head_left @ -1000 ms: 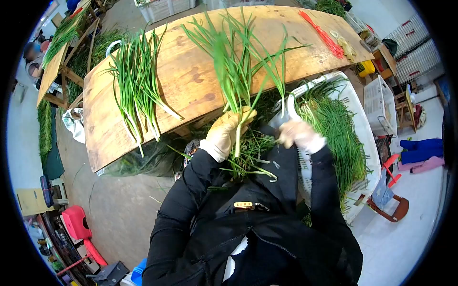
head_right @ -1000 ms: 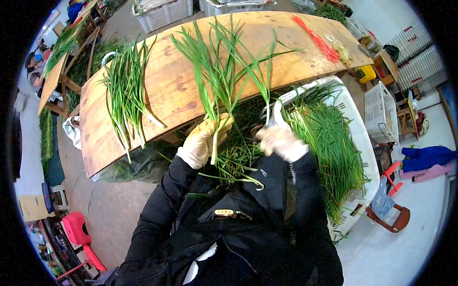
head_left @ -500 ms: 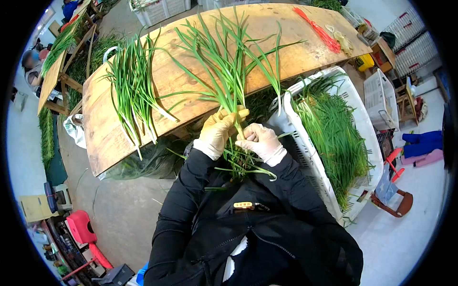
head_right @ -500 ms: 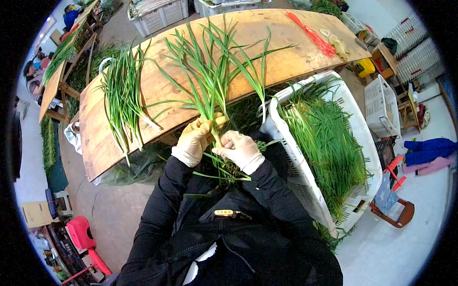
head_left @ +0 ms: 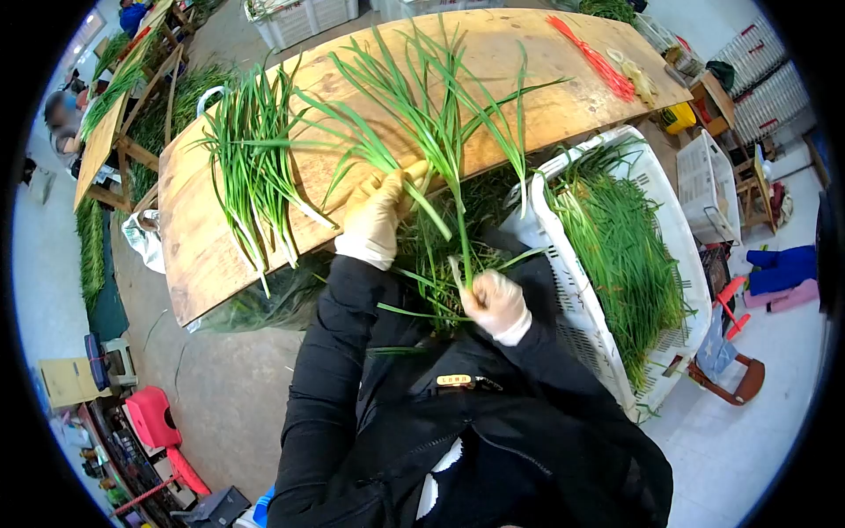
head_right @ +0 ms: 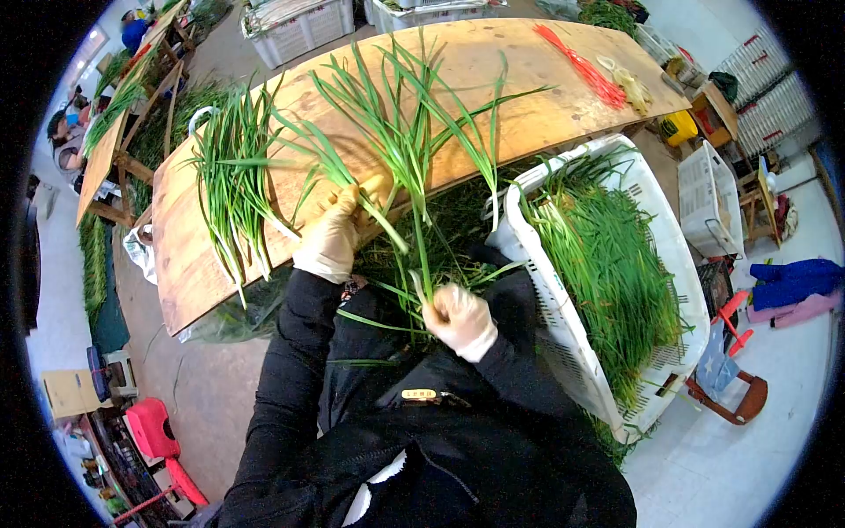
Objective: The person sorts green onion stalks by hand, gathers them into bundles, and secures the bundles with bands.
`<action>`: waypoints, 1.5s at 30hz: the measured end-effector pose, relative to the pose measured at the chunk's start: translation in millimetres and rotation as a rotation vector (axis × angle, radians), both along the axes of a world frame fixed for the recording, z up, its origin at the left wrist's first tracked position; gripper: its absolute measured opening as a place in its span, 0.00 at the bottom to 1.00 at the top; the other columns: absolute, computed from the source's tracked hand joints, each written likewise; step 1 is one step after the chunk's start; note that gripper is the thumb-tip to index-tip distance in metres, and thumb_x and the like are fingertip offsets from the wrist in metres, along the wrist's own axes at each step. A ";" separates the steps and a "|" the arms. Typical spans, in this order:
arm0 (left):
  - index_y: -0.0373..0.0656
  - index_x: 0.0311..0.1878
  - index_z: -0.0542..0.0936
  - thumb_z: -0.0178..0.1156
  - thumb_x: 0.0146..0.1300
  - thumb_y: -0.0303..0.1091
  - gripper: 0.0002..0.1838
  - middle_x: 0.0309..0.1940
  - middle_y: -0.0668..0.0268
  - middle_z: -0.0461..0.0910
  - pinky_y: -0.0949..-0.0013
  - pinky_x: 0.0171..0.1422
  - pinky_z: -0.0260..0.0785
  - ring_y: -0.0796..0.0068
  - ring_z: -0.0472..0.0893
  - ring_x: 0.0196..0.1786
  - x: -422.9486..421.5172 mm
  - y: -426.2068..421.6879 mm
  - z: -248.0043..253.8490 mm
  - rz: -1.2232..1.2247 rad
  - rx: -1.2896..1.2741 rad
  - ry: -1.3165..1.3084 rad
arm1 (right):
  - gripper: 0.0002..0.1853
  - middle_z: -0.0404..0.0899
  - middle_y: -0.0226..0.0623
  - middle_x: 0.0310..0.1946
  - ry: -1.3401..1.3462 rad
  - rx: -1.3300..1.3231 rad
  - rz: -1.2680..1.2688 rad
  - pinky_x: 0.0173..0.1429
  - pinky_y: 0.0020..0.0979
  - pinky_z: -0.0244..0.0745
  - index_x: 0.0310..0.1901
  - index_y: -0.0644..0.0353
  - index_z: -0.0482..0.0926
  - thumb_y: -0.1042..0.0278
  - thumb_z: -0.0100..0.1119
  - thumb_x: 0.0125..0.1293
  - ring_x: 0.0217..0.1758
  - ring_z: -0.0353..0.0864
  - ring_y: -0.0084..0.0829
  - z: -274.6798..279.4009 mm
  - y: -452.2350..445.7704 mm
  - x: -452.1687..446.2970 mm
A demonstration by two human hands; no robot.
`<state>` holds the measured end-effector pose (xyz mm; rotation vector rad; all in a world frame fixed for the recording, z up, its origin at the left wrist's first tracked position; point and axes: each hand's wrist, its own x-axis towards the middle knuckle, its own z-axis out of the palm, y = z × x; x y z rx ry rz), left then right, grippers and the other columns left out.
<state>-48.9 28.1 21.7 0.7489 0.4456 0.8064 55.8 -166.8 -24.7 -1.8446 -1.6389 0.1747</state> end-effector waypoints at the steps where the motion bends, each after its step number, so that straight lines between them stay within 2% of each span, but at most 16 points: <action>1: 0.33 0.46 0.70 0.49 0.62 0.33 0.14 0.45 0.57 0.76 0.72 0.49 0.70 0.70 0.77 0.43 -4.6 5.3 3.8 -0.052 -0.036 -0.050 | 0.10 0.69 0.33 0.18 -0.027 -0.174 0.048 0.23 0.28 0.69 0.25 0.58 0.68 0.63 0.56 0.54 0.17 0.71 0.28 -15.0 -16.4 0.8; 4: 0.34 0.51 0.68 0.45 0.64 0.36 0.17 0.49 0.57 0.72 0.66 0.52 0.68 0.69 0.74 0.49 -18.4 11.6 14.1 -0.138 0.037 0.012 | 0.23 0.75 0.45 0.36 -0.055 -1.078 0.420 0.47 0.36 0.68 0.38 0.61 0.74 0.46 0.49 0.55 0.42 0.75 0.41 -25.2 -36.6 16.3; 9: 0.40 0.47 0.70 0.50 0.60 0.34 0.13 0.42 0.62 0.76 0.68 0.46 0.67 0.72 0.75 0.44 -33.3 37.3 -10.9 -0.020 -0.093 0.273 | 0.21 0.76 0.38 0.31 0.333 -0.375 -0.159 0.33 0.31 0.71 0.33 0.56 0.75 0.50 0.36 0.65 0.32 0.77 0.36 31.0 15.3 45.2; 11: 0.40 0.47 0.70 0.50 0.59 0.29 0.13 0.39 0.63 0.76 0.72 0.41 0.68 0.73 0.76 0.40 -30.1 39.6 -2.2 0.017 -0.052 0.396 | 0.22 0.75 0.38 0.29 0.112 -0.122 -0.214 0.32 0.33 0.70 0.31 0.56 0.75 0.45 0.40 0.62 0.32 0.76 0.36 37.4 49.0 56.9; 13: 0.39 0.47 0.69 0.50 0.58 0.25 0.13 0.37 0.65 0.76 0.76 0.36 0.68 0.75 0.76 0.36 -28.4 47.7 -5.3 0.057 -0.012 0.516 | 0.23 0.76 0.38 0.31 -0.001 -0.294 -0.216 0.33 0.35 0.70 0.31 0.57 0.76 0.43 0.47 0.57 0.32 0.77 0.36 41.5 85.3 68.8; 15: 0.39 0.50 0.67 0.49 0.55 0.19 0.17 0.36 0.67 0.74 0.84 0.31 0.64 0.79 0.73 0.32 -34.4 68.7 -33.3 0.311 0.188 0.459 | 0.22 0.77 0.38 0.29 0.071 -0.384 -0.135 0.34 0.37 0.69 0.32 0.57 0.76 0.43 0.51 0.54 0.30 0.76 0.38 25.7 114.1 79.7; 17: 0.41 0.54 0.65 0.48 0.55 0.17 0.21 0.40 0.66 0.72 0.87 0.33 0.62 0.81 0.70 0.34 -49.6 82.2 -41.3 0.522 0.506 0.682 | 0.12 0.77 0.34 0.21 0.832 -0.338 0.081 0.31 0.25 0.68 0.31 0.63 0.76 0.61 0.54 0.57 0.24 0.75 0.24 0.3 128.6 85.5; 21: 0.48 0.60 0.62 0.57 0.55 0.30 0.28 0.56 0.64 0.65 0.73 0.56 0.62 0.72 0.67 0.53 -51.1 58.0 5.6 1.002 1.232 0.859 | 0.07 0.75 0.29 0.23 0.892 0.032 0.009 0.28 0.19 0.65 0.29 0.64 0.74 0.69 0.59 0.55 0.25 0.70 0.16 24.8 118.1 62.9; 23: 0.44 0.60 0.62 0.60 0.54 0.34 0.30 0.55 0.61 0.66 0.72 0.57 0.62 0.71 0.67 0.55 -41.6 34.5 -3.0 0.274 0.721 0.315 | 0.08 0.72 0.28 0.23 0.474 0.056 -0.078 0.27 0.20 0.64 0.29 0.61 0.73 0.68 0.61 0.52 0.23 0.68 0.16 40.6 108.4 47.7; 25: 0.37 0.54 0.66 0.60 0.53 0.30 0.24 0.49 0.58 0.72 0.73 0.52 0.66 0.71 0.72 0.49 -13.1 2.4 46.8 -0.090 0.365 0.274 | 0.10 0.71 0.31 0.24 0.238 0.083 -0.014 0.28 0.27 0.68 0.28 0.56 0.71 0.62 0.60 0.52 0.25 0.71 0.28 43.8 101.4 32.8; 27: 0.33 0.43 0.73 0.62 0.49 0.24 0.17 0.36 0.62 0.77 0.75 0.40 0.69 0.76 0.76 0.35 -1.2 -0.1 27.9 -0.130 0.230 0.197 | 0.08 0.70 0.32 0.24 -0.083 0.257 0.075 0.27 0.25 0.66 0.29 0.55 0.73 0.67 0.62 0.50 0.23 0.71 0.27 38.3 100.0 20.8; 32: 0.32 0.49 0.66 0.51 0.59 0.27 0.15 0.44 0.56 0.75 0.67 0.45 0.72 0.67 0.77 0.41 -22.1 25.6 -7.5 -0.030 -0.064 0.041 | 0.17 0.76 0.34 0.22 0.477 -0.135 0.030 0.28 0.25 0.69 0.29 0.62 0.76 0.54 0.49 0.62 0.26 0.77 0.23 46.5 95.8 35.4; 33: 0.33 0.49 0.66 0.48 0.61 0.30 0.14 0.48 0.54 0.72 0.66 0.48 0.71 0.66 0.75 0.46 -26.3 28.0 -8.1 -0.044 -0.184 -0.022 | 0.28 0.75 0.40 0.22 0.385 -0.199 -0.031 0.33 0.34 0.70 0.24 0.58 0.75 0.40 0.38 0.61 0.28 0.76 0.37 46.4 100.9 39.5; 36: 0.33 0.49 0.66 0.46 0.63 0.31 0.15 0.50 0.54 0.70 0.65 0.50 0.69 0.66 0.74 0.48 -30.8 25.1 -4.7 -0.020 -0.252 -0.062 | 0.34 0.76 0.43 0.25 -0.165 -0.384 -0.125 0.35 0.39 0.70 0.25 0.60 0.76 0.33 0.34 0.57 0.31 0.77 0.41 46.1 123.3 34.5; 39: 0.33 0.49 0.67 0.44 0.63 0.32 0.14 0.48 0.55 0.72 0.67 0.48 0.71 0.65 0.75 0.46 -29.2 21.4 -2.5 -0.013 -0.311 -0.032 | 0.34 0.77 0.43 0.28 -0.168 -0.519 -0.273 0.37 0.38 0.72 0.29 0.60 0.77 0.30 0.41 0.53 0.35 0.78 0.41 53.5 149.5 27.2; 45: 0.36 0.43 0.73 0.57 0.57 0.34 0.14 0.29 0.67 0.76 0.84 0.26 0.62 0.82 0.72 0.24 -23.5 26.8 -1.9 -0.070 -0.221 0.164 | 0.15 0.77 0.42 0.25 0.110 -0.630 -0.260 0.40 0.37 0.71 0.30 0.60 0.76 0.54 0.51 0.53 0.33 0.78 0.37 61.8 150.1 36.0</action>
